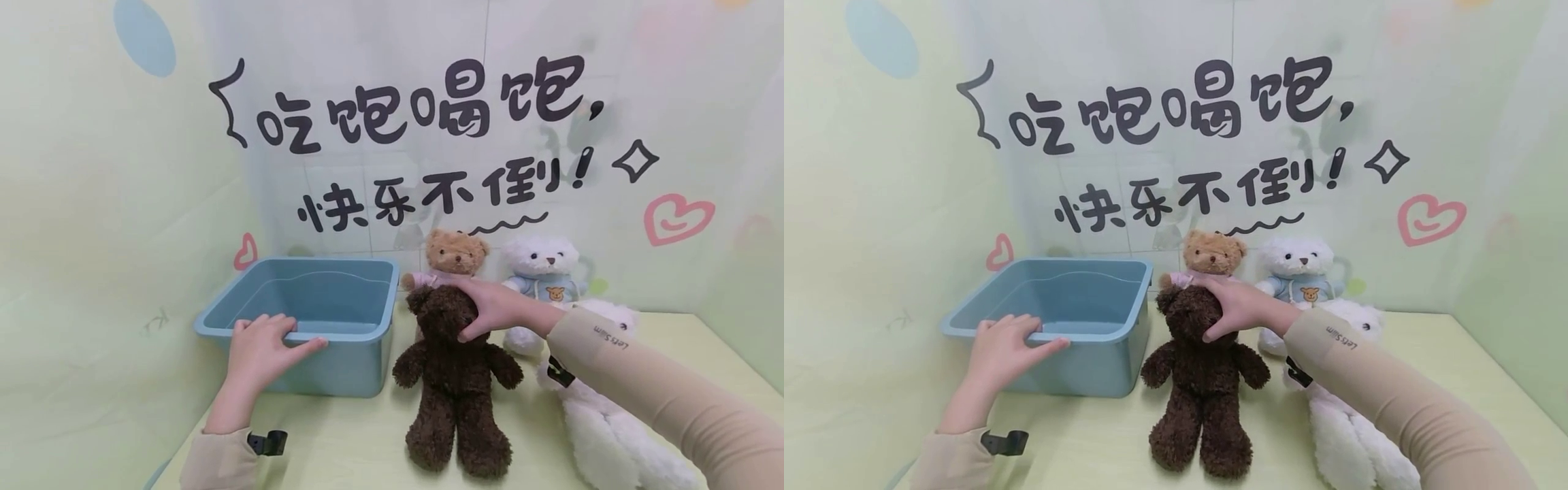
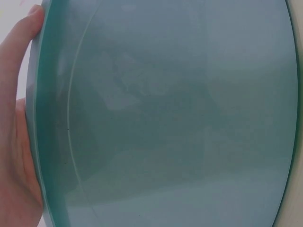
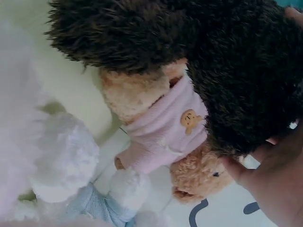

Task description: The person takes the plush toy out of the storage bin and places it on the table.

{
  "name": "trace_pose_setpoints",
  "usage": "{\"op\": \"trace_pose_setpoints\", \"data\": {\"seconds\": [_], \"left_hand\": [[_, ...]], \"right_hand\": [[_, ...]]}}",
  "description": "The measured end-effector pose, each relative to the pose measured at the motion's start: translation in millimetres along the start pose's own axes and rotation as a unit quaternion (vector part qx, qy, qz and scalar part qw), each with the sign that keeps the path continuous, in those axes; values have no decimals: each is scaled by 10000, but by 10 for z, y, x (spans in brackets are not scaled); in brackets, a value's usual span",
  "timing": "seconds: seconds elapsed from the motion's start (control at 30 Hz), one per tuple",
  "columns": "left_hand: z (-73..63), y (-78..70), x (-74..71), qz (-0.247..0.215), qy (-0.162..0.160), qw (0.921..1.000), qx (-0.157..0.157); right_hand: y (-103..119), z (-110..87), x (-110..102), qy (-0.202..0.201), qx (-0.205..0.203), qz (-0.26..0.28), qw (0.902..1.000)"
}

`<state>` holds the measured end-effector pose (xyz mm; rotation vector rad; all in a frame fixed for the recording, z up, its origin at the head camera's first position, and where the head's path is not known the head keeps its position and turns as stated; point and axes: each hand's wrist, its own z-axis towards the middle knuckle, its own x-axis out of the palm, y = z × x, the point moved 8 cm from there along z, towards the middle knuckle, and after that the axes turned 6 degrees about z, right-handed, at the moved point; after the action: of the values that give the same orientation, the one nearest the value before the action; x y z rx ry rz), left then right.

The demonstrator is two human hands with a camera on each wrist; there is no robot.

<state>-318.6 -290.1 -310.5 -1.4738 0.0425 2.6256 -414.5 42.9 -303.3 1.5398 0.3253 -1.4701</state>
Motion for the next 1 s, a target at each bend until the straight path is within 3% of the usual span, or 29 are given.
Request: {"op": "trace_pose_setpoints", "data": {"seconds": [0.17,0.4,0.8,1.0], "left_hand": [[3,-14,-9,-7,-69,10000,26],[-2,-24,-24,-17,-107,9999,32],[-4,-37,-22,-4,-143,9999,62],[-9,-39,-19,-37,-167,9998,86]], "right_hand": [[-37,9,-28,78,39,231,9997],[-32,38,-60,135,400,-41,9991],[34,-7,-253,-77,514,11,9986],[-45,-108,-414,-269,652,10,9975]]}}
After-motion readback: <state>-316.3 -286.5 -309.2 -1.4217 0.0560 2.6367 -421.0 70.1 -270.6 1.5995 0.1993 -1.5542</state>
